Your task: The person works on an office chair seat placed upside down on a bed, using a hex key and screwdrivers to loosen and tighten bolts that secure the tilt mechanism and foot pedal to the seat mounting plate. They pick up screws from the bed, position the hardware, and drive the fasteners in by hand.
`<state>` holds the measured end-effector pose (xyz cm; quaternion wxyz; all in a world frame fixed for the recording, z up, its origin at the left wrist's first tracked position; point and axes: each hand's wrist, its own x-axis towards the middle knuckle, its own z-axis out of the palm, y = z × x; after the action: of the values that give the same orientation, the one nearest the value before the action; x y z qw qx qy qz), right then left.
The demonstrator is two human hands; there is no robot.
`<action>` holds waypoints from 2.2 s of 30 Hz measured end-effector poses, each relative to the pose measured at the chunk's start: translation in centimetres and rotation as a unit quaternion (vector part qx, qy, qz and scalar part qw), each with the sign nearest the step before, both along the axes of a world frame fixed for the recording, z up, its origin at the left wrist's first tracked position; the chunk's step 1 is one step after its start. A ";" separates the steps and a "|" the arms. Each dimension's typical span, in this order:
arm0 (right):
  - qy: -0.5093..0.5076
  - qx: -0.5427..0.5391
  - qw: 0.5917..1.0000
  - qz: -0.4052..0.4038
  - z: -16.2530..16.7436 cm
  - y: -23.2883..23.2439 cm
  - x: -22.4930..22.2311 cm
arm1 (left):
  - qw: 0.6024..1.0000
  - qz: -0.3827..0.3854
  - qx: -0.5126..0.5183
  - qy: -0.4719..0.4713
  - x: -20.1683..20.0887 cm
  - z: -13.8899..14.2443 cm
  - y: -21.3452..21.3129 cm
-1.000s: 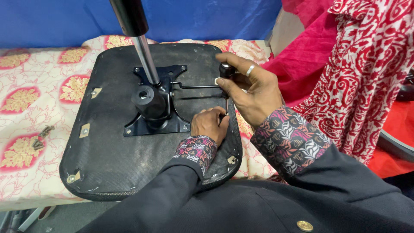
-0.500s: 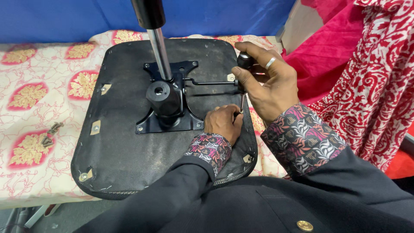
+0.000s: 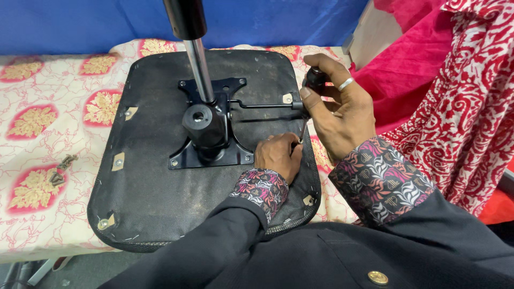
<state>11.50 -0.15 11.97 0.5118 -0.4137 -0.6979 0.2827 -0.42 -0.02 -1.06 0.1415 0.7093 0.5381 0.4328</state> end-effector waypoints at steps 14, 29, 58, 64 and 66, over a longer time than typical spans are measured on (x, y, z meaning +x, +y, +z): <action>-0.067 0.110 0.991 -0.039 -1.2 -0.9 1.2 | 0.999 -0.007 -0.029 0.021 -0.1 -0.2 0.0; -0.015 0.071 0.996 -0.043 0.2 -1.0 1.6 | 0.998 0.010 -0.031 0.046 0.1 0.1 0.2; -0.044 0.060 0.996 -0.052 0.8 -0.5 0.1 | 0.999 0.008 -0.035 0.035 0.0 0.3 0.0; 0.020 0.012 1.000 0.002 0.5 0.1 0.2 | 0.997 -0.002 -0.060 0.042 -0.2 0.6 0.0; 0.018 0.010 1.000 0.015 0.3 0.1 0.4 | 0.998 -0.003 -0.047 0.037 -0.1 0.6 0.0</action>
<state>11.93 -0.06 12.28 0.5240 -0.3927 -0.6977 0.2906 -0.55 -0.02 -0.45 0.1560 0.7188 0.5611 0.3797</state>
